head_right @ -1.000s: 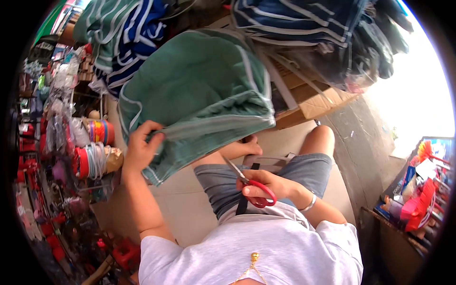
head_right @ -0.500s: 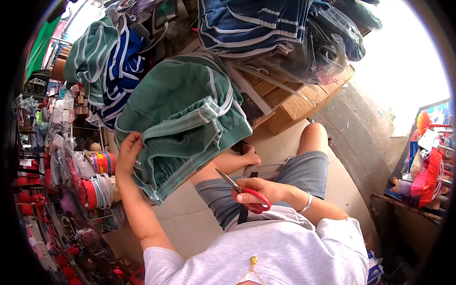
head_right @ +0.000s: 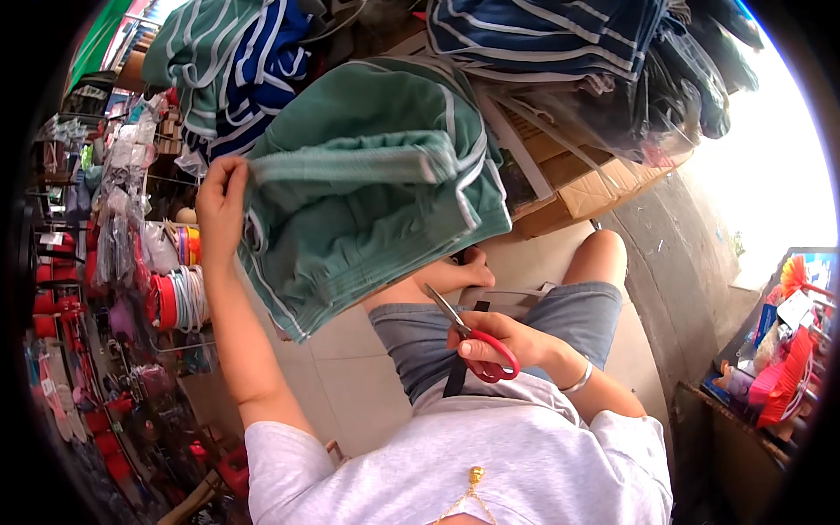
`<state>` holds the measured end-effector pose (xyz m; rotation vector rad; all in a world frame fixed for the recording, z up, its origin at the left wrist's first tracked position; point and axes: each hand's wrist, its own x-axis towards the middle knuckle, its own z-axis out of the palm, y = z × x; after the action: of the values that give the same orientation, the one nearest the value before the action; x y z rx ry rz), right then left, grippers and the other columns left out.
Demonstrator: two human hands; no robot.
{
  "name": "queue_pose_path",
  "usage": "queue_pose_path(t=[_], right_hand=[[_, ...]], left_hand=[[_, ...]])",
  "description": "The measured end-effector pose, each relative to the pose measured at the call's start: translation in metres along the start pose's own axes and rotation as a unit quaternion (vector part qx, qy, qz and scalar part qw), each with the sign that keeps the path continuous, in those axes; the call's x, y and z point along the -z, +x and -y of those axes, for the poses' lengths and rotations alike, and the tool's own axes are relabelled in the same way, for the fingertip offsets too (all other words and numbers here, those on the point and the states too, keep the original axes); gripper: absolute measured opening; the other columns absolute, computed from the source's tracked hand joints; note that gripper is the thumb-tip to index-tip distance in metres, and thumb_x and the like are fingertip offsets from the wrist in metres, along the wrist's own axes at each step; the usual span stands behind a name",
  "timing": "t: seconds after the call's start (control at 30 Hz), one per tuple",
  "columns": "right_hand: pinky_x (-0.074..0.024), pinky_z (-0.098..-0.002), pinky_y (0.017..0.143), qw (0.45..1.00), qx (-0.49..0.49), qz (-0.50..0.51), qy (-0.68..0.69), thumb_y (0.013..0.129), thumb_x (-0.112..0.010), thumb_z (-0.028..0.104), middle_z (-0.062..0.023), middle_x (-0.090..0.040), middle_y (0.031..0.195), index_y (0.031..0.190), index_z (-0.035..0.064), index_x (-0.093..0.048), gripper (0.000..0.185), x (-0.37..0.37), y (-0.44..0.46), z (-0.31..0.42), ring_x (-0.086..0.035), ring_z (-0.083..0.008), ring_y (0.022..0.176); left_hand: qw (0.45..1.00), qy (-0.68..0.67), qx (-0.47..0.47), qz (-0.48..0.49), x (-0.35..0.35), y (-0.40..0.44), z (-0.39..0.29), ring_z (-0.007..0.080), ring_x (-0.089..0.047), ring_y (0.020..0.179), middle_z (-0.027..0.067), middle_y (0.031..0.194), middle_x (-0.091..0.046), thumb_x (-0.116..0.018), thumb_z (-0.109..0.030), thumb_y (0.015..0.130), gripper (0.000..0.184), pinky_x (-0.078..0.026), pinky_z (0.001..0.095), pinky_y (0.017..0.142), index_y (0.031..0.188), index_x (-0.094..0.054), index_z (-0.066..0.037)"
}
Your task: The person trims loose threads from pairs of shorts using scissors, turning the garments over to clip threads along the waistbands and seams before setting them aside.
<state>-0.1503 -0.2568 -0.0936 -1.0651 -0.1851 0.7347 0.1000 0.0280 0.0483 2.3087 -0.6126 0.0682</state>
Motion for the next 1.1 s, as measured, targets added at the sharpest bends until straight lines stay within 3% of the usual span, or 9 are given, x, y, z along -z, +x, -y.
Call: queue_pose_path(t=[0.07, 0.1, 0.17, 0.23, 0.37, 0.47, 0.57, 1.03, 1.1], right_hand=[[-0.0465, -0.0237, 0.06, 1.0, 0.005, 0.0, -0.003, 0.092, -0.057, 0.045, -0.0024, -0.055, 0.076, 0.104, 0.0013, -0.054, 0.045, 0.0, 0.001, -0.001, -0.055, -0.0099, 0.069], [-0.0457, -0.0234, 0.058, 1.0, 0.016, 0.008, 0.012, 0.092, -0.058, 0.043, -0.0022, -0.055, 0.075, 0.105, 0.001, -0.054, 0.044, 0.001, 0.001, -0.001, -0.055, -0.0096, 0.066], [-0.0449, -0.0232, 0.056, 0.999, 0.024, 0.012, 0.031, 0.092, -0.059, 0.041, -0.0019, -0.054, 0.073, 0.105, 0.0007, -0.053, 0.043, 0.002, -0.001, -0.002, -0.054, -0.0092, 0.064], [-0.0428, -0.0228, 0.052, 0.998, 0.042, 0.014, 0.04, 0.091, -0.062, 0.037, -0.0015, -0.054, 0.07, 0.106, 0.0, -0.052, 0.041, 0.006, -0.002, -0.004, -0.052, -0.0086, 0.058], [-0.0408, -0.0225, 0.049, 0.998, 0.028, 0.016, 0.054, 0.09, -0.063, 0.035, -0.0005, -0.051, 0.069, 0.106, -0.0006, -0.051, 0.041, 0.008, 0.0, 0.015, -0.05, -0.008, 0.056], [-0.04, -0.0223, 0.049, 0.998, 0.024, 0.03, 0.044, 0.09, -0.064, 0.035, -0.0002, -0.051, 0.069, 0.106, -0.0009, -0.051, 0.042, 0.009, 0.004, 0.021, -0.05, -0.0073, 0.056], [-0.0396, -0.022, 0.049, 0.999, 0.008, 0.031, 0.004, 0.09, -0.064, 0.036, -0.0003, -0.052, 0.07, 0.107, -0.0014, -0.052, 0.043, 0.006, 0.007, 0.027, -0.049, -0.0068, 0.056], [-0.0407, -0.0219, 0.05, 0.998, 0.028, 0.018, -0.061, 0.09, -0.063, 0.039, -0.0001, -0.053, 0.071, 0.105, -0.0015, -0.053, 0.044, 0.0, 0.011, 0.029, -0.051, -0.0065, 0.057], [-0.0409, -0.0218, 0.05, 0.996, 0.044, 0.015, -0.075, 0.09, -0.063, 0.039, -0.0002, -0.053, 0.071, 0.105, -0.0015, -0.053, 0.044, -0.002, 0.013, 0.031, -0.051, -0.0066, 0.057]], left_hand=[[0.96, 0.211, -0.126, -0.134, -0.014, 0.001, -0.004, 0.0241, -0.059, 0.086, 0.0085, 0.088, -0.062, -0.06, -0.008, 0.086, 0.011, -0.046, 0.0323, 0.079, 0.096, -0.06, -0.003], [0.959, 0.206, -0.135, -0.139, -0.022, -0.007, -0.015, 0.0333, -0.058, 0.092, 0.0115, 0.094, -0.063, -0.063, -0.008, 0.083, 0.015, -0.045, 0.039, 0.084, 0.097, -0.062, -0.004], [0.978, 0.127, -0.152, -0.067, -0.037, -0.032, -0.034, 0.0307, -0.059, 0.089, 0.0101, 0.094, -0.063, -0.073, -0.01, 0.074, 0.025, -0.045, 0.0386, 0.081, 0.095, -0.062, -0.006], [0.969, 0.097, -0.201, 0.104, -0.045, -0.054, -0.05, 0.0293, -0.058, 0.087, 0.0081, 0.092, -0.062, -0.079, -0.015, 0.065, 0.036, -0.046, 0.0384, 0.08, 0.096, -0.062, -0.008], [0.959, 0.164, -0.175, 0.15, -0.067, -0.084, -0.059, 0.0289, -0.058, 0.089, 0.0085, 0.092, -0.063, -0.079, -0.016, 0.063, 0.041, -0.046, 0.0384, 0.081, 0.099, -0.062, -0.007], [0.967, 0.123, -0.148, 0.166, -0.061, -0.084, -0.047, 0.0302, -0.058, 0.093, 0.0099, 0.098, -0.062, -0.08, -0.016, 0.063, 0.042, -0.046, 0.0379, 0.083, 0.1, -0.062, -0.006], [0.965, -0.027, -0.072, 0.253, -0.05, -0.071, -0.034, 0.0279, -0.059, 0.096, 0.0105, 0.101, -0.063, -0.079, -0.017, 0.066, 0.032, -0.045, 0.0358, 0.085, 0.092, -0.066, -0.004], [0.94, -0.105, -0.078, 0.315, -0.046, -0.055, -0.023, 0.0213, -0.06, 0.091, 0.0082, 0.094, -0.065, -0.074, -0.012, 0.075, 0.019, -0.045, 0.031, 0.082, 0.09, -0.067, -0.002], [0.943, -0.114, 0.046, 0.31, -0.047, -0.055, -0.022, 0.0137, -0.057, 0.081, 0.0061, 0.086, -0.063, -0.067, -0.01, 0.082, 0.012, -0.044, 0.0257, 0.073, 0.091, -0.064, -0.002]])
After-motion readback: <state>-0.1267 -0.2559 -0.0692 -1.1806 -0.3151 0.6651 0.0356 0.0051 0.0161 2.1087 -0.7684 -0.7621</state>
